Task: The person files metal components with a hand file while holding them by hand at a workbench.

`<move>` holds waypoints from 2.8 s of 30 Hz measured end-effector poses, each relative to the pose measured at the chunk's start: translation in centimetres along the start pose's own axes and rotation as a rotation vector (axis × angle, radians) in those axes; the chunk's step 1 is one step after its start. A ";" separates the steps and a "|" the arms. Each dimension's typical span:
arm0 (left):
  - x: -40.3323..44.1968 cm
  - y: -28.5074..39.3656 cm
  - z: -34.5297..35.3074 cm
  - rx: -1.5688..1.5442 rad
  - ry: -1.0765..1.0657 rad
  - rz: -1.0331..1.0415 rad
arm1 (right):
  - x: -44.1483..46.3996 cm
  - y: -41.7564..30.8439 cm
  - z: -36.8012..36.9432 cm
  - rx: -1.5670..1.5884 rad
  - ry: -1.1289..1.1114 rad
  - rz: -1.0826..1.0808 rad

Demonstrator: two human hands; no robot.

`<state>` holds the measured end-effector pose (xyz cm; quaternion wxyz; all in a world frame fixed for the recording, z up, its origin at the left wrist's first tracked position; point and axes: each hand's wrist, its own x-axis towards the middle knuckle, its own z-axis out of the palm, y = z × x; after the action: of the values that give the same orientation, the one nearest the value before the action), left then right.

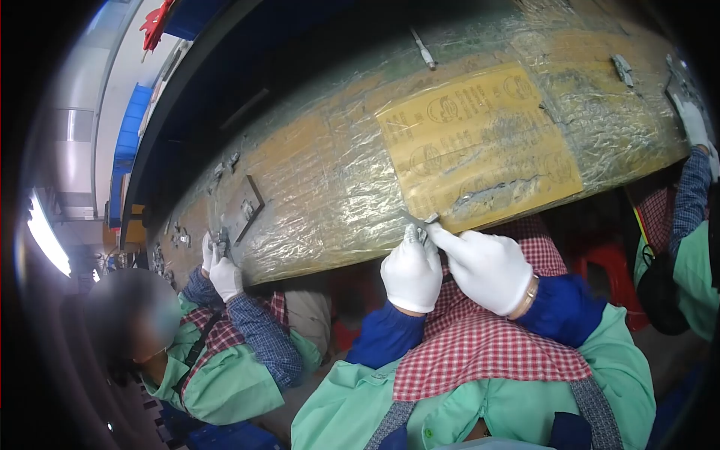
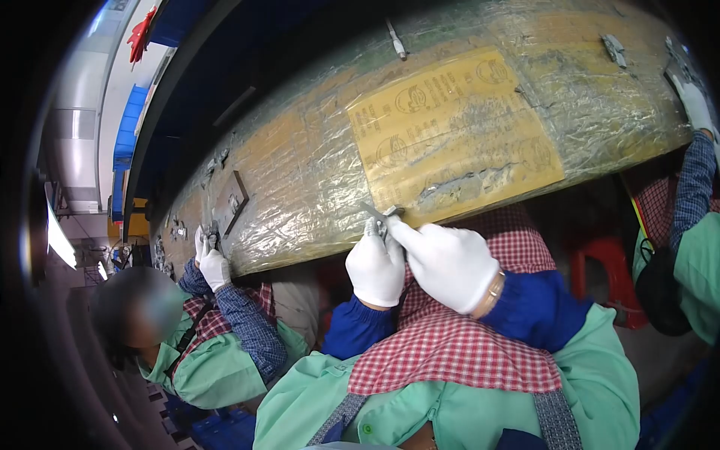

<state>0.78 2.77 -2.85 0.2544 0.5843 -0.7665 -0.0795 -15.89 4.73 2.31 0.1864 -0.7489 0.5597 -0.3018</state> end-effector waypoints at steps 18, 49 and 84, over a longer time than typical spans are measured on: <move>0.9 0.9 -0.6 0.063 0.009 -0.002 | -0.7 0.2 -0.1 -0.050 -0.020 0.032; 1.0 1.1 -1.1 0.056 -0.065 -0.056 | -2.1 0.6 1.0 -0.154 0.054 -0.062; -0.3 -0.5 -1.6 -0.757 -0.310 -0.517 | 2.7 1.4 1.0 0.245 0.110 -0.039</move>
<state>2.00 3.17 -1.80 0.3039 0.6033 -0.5422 -0.4996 -15.67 1.67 1.34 0.2395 -0.7134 0.5134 -0.4123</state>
